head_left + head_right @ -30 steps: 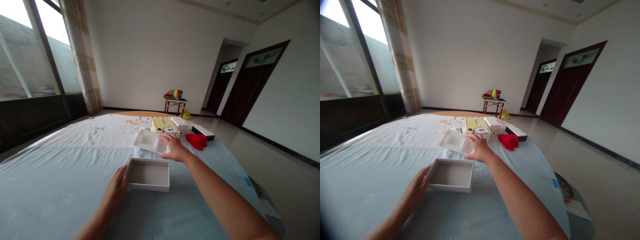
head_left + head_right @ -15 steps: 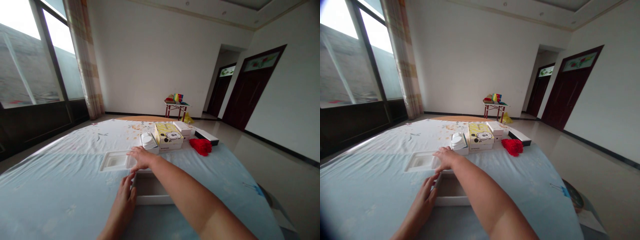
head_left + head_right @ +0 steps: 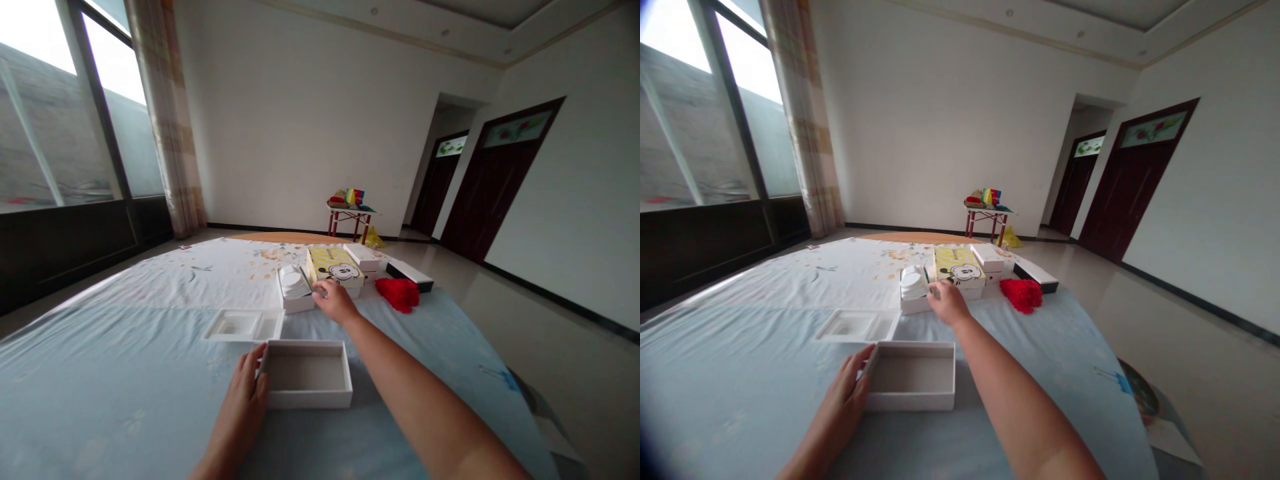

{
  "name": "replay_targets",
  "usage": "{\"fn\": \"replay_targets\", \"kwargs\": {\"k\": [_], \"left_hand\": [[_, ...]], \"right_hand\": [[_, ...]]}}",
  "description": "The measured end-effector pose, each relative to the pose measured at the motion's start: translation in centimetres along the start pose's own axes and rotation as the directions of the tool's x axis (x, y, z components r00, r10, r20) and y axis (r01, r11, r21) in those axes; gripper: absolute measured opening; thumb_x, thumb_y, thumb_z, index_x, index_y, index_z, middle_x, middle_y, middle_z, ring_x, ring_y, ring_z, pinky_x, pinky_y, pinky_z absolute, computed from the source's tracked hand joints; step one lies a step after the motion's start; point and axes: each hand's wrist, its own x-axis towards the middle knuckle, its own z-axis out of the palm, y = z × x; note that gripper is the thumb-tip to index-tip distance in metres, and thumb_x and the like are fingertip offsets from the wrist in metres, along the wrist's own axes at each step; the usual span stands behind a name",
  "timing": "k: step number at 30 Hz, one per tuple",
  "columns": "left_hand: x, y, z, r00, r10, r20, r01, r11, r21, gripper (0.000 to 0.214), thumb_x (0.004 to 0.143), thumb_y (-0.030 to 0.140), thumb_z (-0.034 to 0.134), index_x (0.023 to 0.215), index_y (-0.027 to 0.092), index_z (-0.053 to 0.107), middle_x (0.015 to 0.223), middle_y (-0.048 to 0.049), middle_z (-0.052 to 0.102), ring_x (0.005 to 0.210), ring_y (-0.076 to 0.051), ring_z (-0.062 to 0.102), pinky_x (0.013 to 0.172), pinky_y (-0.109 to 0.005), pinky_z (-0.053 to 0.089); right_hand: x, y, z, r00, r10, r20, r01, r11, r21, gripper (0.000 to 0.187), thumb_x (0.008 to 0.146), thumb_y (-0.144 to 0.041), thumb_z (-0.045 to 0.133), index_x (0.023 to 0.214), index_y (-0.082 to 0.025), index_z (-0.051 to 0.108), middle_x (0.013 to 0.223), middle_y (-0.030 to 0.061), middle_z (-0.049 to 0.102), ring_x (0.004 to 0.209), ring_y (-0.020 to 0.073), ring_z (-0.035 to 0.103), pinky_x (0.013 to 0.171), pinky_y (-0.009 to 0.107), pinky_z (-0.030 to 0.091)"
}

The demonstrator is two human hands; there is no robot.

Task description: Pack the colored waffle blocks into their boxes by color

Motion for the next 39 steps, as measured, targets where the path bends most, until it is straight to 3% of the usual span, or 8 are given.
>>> {"fn": "replay_targets", "kwargs": {"k": [3,8,19,29,34,39], "left_hand": [[0.1,-0.1,0.1,1.000,-0.009,-0.010,0.009,1.000,0.004,0.038,0.077,0.027,0.039,0.113,0.020,0.049,0.105,-0.0080,0.057,0.095,-0.022,0.057,0.086,-0.042,0.045],[0.1,0.0,0.1,1.000,-0.020,-0.001,0.020,1.000,0.012,0.039,0.078,0.028,0.037,0.114,0.018,0.048,0.105,-0.0086,0.056,0.096,-0.022,0.056,0.088,-0.041,0.043],[0.3,-0.3,0.0,0.998,-0.047,0.041,0.047,0.999,-0.008,0.041,0.077,0.026,0.038,0.116,0.019,0.049,0.111,-0.0071,0.059,0.103,-0.021,0.055,0.092,-0.040,0.041],[1.3,-1.0,-0.7,0.999,-0.043,-0.018,0.044,0.998,0.041,0.045,0.076,0.028,0.036,0.116,0.014,0.053,0.113,-0.0097,0.062,0.106,-0.022,0.055,0.092,-0.037,0.041],[2.2,-2.2,-1.8,0.991,-0.106,-0.086,0.113,0.990,0.082,0.047,0.078,0.027,0.033,0.119,0.012,0.050,0.114,-0.0125,0.061,0.106,-0.023,0.054,0.092,-0.038,0.040],[2.4,-2.3,-1.9,0.981,-0.170,-0.092,0.171,0.985,0.007,0.046,0.077,0.030,0.036,0.117,0.013,0.053,0.113,-0.0121,0.061,0.104,-0.023,0.056,0.090,-0.038,0.042]], "right_hand": [[-1.3,2.0,-0.7,0.996,0.079,0.039,-0.078,0.997,-0.018,0.022,0.074,-0.022,0.056,0.094,-0.016,0.065,0.090,0.0072,0.066,0.081,0.0165,0.061,0.076,0.028,0.047],[-2.8,3.3,0.0,0.984,0.122,0.128,-0.122,0.992,-0.002,0.023,0.071,-0.023,0.059,0.091,-0.016,0.067,0.085,0.0061,0.069,0.077,0.0159,0.063,0.073,0.026,0.048],[-2.4,3.6,2.1,0.965,0.149,0.217,-0.160,0.987,0.031,0.025,0.073,-0.021,0.056,0.095,-0.016,0.067,0.082,0.0051,0.069,0.075,0.0158,0.063,0.071,0.026,0.048],[-3.3,3.7,1.8,0.964,0.137,0.229,-0.151,0.988,0.044,0.025,0.073,-0.021,0.055,0.095,-0.017,0.067,0.080,0.0038,0.069,0.074,0.0153,0.062,0.071,0.026,0.047],[-3.0,3.4,2.2,0.964,0.135,0.231,-0.154,0.986,0.067,0.024,0.074,-0.022,0.055,0.095,-0.017,0.067,0.082,0.0047,0.069,0.076,0.0159,0.062,0.072,0.027,0.047],[-3.4,2.6,2.1,0.953,0.109,0.283,-0.148,0.981,0.122,0.027,0.077,-0.033,0.055,0.094,-0.016,0.067,0.086,0.0062,0.070,0.079,0.0165,0.063,0.072,0.026,0.047]]}}
